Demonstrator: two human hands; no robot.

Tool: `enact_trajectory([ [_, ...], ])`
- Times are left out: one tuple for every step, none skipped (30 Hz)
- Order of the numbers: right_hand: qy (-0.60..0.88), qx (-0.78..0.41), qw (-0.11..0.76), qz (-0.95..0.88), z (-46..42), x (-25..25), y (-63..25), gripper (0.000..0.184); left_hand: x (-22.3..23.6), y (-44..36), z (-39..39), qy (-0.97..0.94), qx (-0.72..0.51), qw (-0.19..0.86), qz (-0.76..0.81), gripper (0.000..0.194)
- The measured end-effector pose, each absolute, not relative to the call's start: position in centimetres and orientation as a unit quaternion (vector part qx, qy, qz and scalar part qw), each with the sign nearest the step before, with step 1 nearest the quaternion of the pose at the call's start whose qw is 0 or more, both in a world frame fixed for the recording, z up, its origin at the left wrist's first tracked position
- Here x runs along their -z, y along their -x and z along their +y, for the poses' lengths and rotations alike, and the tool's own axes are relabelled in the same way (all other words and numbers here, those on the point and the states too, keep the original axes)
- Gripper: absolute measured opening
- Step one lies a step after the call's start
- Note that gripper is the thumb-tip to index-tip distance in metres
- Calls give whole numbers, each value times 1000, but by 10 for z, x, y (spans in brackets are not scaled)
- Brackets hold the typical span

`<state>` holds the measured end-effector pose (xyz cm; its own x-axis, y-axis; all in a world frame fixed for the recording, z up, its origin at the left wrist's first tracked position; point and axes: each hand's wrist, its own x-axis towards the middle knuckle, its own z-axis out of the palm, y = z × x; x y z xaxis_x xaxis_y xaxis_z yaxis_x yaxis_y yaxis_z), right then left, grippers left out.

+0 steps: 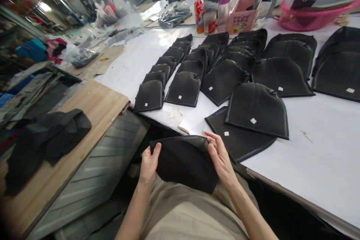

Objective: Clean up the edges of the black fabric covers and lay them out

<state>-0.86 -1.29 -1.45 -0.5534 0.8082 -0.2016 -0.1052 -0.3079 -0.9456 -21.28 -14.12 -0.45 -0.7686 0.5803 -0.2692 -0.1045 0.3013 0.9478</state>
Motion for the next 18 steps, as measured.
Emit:
enact_trajectory([
  [328,-723,319,-517,-12,15,5,64,4,214,-142,-169,-561,291,756,41],
  [300,-724,314,-536,-11,16,2,73,4,215,-142,-175,-556,284,761,41],
  [274,-725,303,-555,-10,16,-1,81,4,216,-142,-181,-551,280,765,41],
  [261,-719,288,-576,-9,16,-3,85,3,216,-143,-187,-545,276,769,40],
  [267,-704,274,-599,-9,16,-4,82,2,216,-143,-194,-539,273,773,40],
  [290,-680,268,-618,-8,15,-3,72,1,215,-143,-202,-532,273,776,39],
  [323,-652,274,-629,-9,15,-1,56,1,214,-143,-211,-526,274,777,38],
  [353,-628,284,-632,-10,14,1,39,1,213,-143,-219,-523,277,776,38],
  [378,-613,296,-627,-11,13,4,29,2,212,-143,-224,-522,282,773,38],
  [393,-610,308,-616,-12,12,7,26,3,211,-144,-227,-525,285,769,38],
  [400,-616,319,-599,-12,11,10,26,5,211,-144,-228,-532,286,764,39],
  [401,-629,329,-579,-13,11,13,26,8,212,-145,-225,-543,283,758,41],
  [403,-644,338,-556,-14,10,14,24,11,212,-146,-219,-554,277,754,44],
  [406,-659,348,-529,-14,10,15,23,14,214,-148,-213,-564,270,751,47],
  [409,-673,357,-502,-14,10,15,22,16,215,-149,-205,-572,264,749,49],
  [410,-683,364,-483,-13,10,14,22,18,216,-150,-198,-575,262,749,51],
  [409,-687,366,-476,-13,10,13,22,19,217,-151,-192,-575,262,751,51],
  [405,-686,365,-482,-12,10,11,23,19,218,-152,-190,-572,262,754,51],
])
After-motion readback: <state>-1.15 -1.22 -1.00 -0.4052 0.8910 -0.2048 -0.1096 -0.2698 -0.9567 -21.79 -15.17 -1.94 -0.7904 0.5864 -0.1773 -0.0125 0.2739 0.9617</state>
